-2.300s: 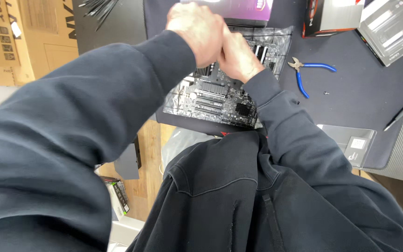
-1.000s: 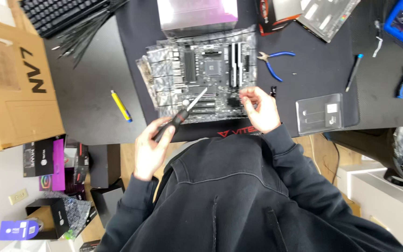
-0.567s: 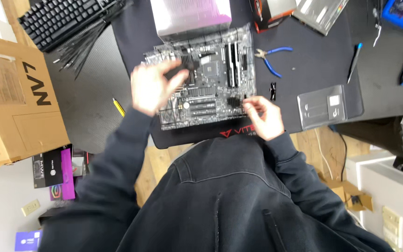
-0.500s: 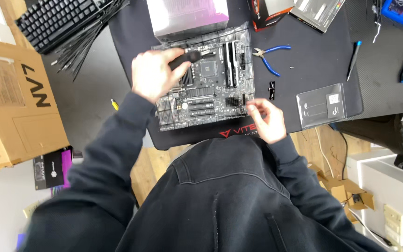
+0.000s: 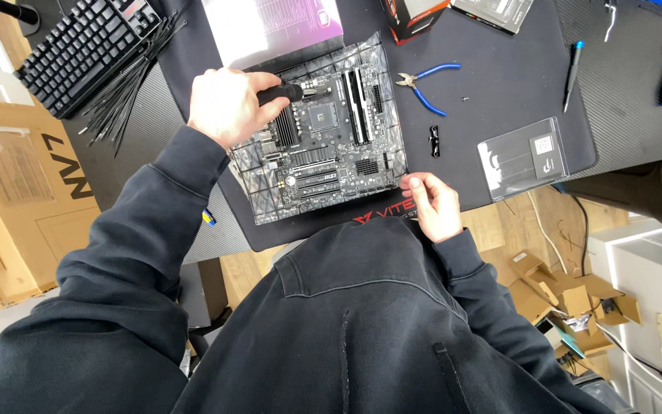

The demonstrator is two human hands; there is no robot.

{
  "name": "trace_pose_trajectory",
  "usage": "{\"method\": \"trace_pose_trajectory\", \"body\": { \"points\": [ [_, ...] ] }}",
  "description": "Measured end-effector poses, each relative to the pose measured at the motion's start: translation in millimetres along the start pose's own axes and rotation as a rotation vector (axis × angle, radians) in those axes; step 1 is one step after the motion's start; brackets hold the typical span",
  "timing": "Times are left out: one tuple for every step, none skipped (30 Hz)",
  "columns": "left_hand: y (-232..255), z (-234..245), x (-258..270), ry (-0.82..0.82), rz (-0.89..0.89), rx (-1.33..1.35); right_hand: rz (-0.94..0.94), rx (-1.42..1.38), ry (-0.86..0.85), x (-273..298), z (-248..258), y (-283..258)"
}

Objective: The person unboxes a component, installs memory sticks onto a motherboard, and uses a screwdriver to tighten screws on the board.

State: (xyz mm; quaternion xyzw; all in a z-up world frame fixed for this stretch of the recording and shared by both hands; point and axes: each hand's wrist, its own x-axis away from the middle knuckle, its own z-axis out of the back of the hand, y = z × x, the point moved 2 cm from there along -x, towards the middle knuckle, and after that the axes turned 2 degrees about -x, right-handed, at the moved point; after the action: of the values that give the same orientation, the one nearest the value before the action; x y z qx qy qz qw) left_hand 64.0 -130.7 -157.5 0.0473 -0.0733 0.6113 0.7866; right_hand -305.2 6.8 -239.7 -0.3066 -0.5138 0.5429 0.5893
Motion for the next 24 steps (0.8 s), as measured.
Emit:
{"method": "trace_pose_trajectory", "body": {
  "points": [
    [-1, 1, -1, -0.007, 0.001, -0.010, 0.000, -0.006, -0.005, -2, -1, -1],
    [-2, 0, -2, -0.007, 0.002, -0.013, 0.001, -0.008, -0.006, -3, -1, 0],
    [-2, -1, -3, -0.002, -0.005, -0.014, 0.001, 0.005, -0.011, -4, 0, 1],
    [-2, -2, -4, 0.004, -0.011, -0.016, 0.001, 0.019, -0.015, -5, 0, 2],
    [-1, -2, -5, 0.004, -0.010, -0.016, 0.002, 0.019, -0.016, -5, 1, 2],
    [-1, -2, -7, -0.013, -0.002, -0.032, -0.002, 0.013, -0.018, -5, 1, 2],
    [0, -2, -9, -0.029, 0.005, -0.047, -0.007, 0.008, -0.019, -6, 1, 2],
    [0, 1, -11, -0.029, 0.006, -0.047, -0.007, 0.008, -0.019, -7, 2, 2],
    [1, 4, -11, -0.021, -0.034, -0.064, -0.003, 0.011, -0.023, -7, 2, 2],
    [3, 7, -12, -0.012, -0.073, -0.081, 0.001, 0.013, -0.027, -6, 3, 3],
    [5, 13, -17, -0.011, -0.075, -0.081, 0.000, 0.014, -0.025, -6, 2, 3],
    [9, 18, -22, 0.002, -0.179, -0.131, 0.002, 0.007, -0.029, -6, 2, 3],
    [14, 23, -27, 0.017, -0.284, -0.179, 0.004, 0.004, -0.031, -5, 3, 3],
    [24, 31, -40, 0.019, -0.286, -0.175, 0.003, 0.008, -0.029, -5, 3, 4],
    [37, 37, -50, 0.023, -0.528, -0.269, -0.013, 0.019, -0.040, -6, 0, 6],
    [49, 43, -58, 0.028, -0.770, -0.364, -0.028, 0.030, -0.051, -6, -2, 8],
    [56, 35, -69, 0.015, -0.771, -0.361, -0.038, 0.023, -0.057, -6, -4, 3],
    [64, 25, -80, -0.026, -0.806, -0.556, -0.013, 0.042, -0.086, -6, -6, -2],
    [71, 14, -95, -0.061, -0.837, -0.758, 0.019, 0.062, -0.110, -10, -7, -6],
    [75, 19, -101, -0.067, -0.839, -0.760, 0.016, 0.056, -0.111, -10, -10, -9],
    [80, 23, -106, -0.188, -0.953, -0.791, 0.057, 0.034, -0.116, -10, -12, -12],
    [85, 26, -111, -0.313, -1.063, -0.818, 0.098, 0.012, -0.120, -11, -13, -15],
    [71, 0, -116, -0.323, -1.071, -0.818, 0.090, 0.003, -0.119, -8, -14, -16],
    [60, -21, -121, -0.069, -1.126, -0.712, 0.101, -0.026, -0.093, -5, -15, -17]
  ]
}}
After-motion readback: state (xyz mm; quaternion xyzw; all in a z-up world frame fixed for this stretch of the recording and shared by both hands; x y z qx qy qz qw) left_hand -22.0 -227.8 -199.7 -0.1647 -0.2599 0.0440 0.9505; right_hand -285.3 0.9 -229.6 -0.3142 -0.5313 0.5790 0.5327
